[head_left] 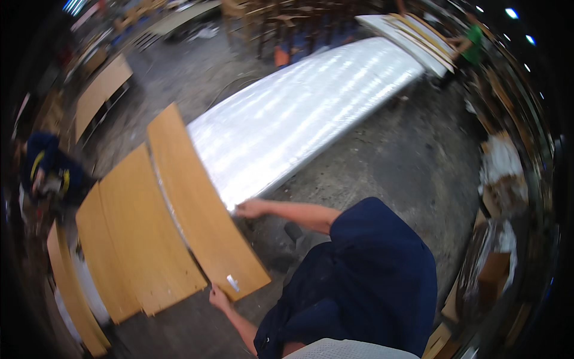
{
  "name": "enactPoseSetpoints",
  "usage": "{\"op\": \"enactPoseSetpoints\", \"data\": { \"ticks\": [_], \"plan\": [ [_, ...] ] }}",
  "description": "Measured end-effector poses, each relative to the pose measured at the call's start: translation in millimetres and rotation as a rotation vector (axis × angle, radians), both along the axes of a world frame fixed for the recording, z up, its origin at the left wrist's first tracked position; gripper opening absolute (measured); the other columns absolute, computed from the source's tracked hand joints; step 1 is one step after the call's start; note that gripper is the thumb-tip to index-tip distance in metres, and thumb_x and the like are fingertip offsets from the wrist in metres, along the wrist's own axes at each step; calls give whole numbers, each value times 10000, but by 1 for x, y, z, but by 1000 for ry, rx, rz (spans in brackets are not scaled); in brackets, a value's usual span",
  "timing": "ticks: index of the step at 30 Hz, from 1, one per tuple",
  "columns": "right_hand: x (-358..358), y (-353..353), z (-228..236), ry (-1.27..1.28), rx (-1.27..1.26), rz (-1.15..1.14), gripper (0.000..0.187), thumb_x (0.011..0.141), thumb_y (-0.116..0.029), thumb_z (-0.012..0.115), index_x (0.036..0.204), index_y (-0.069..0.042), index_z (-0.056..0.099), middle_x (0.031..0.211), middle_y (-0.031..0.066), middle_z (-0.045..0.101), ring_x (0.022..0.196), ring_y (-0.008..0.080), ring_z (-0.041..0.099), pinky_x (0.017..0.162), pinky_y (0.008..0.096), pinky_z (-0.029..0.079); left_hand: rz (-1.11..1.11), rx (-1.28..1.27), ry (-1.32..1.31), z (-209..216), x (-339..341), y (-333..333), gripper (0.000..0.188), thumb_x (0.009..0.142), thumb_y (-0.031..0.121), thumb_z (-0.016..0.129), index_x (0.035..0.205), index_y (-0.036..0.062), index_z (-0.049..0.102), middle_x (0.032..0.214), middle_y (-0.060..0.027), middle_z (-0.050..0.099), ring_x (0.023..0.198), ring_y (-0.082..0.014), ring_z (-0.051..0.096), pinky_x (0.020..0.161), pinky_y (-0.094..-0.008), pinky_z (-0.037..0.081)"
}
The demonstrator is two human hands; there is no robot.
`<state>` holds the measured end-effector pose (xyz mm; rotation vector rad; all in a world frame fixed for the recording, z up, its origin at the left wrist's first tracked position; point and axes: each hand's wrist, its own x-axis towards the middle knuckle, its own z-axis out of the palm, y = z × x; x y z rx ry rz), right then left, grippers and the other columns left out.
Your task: The person picks up wooden panels from a workbench and stacks them on a plastic-wrapped surface. They handle the panels one at a time, flipping them over and placing them in a row. Another person in a green shirt assists by handing over panels.
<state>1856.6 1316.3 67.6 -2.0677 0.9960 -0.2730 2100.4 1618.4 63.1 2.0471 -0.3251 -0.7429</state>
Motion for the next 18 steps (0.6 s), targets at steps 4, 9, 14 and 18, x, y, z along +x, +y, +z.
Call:
{"op": "enactPoseSetpoints", "data": {
  "ticks": [4,9,14,18],
  "plan": [
    [-167,124,-40,-52,255,-66,505,872,-444,446,1039,0,618,993,254,611,946,415,569,812,475,444,-196,457,-690,43,-31,-12,307,829,330,574,927,47,642,913,-117,644,856,-308,609,730,-451,462],
    [-417,277,-121,336,682,-1226,384,799,-306,528,980,8,656,1010,190,649,924,349,618,804,417,472,-614,254,-745,76,-104,-67,257,803,255,622,904,19,626,925,-143,607,844,-323,590,734,-421,463],
    [-569,321,-103,-5,828,-1768,297,902,-212,480,1034,23,606,886,130,632,805,239,600,724,375,488,-1052,0,-705,76,-291,-170,227,787,200,639,878,-8,624,895,-173,596,811,-338,580,739,-402,464],
    [-658,307,-84,-110,857,-1707,285,936,-211,455,1071,11,573,980,117,606,861,219,583,755,360,482,-1324,-160,-619,55,-468,-232,256,781,208,644,914,-11,633,912,-190,601,824,-340,598,745,-392,473]
  ]
}}
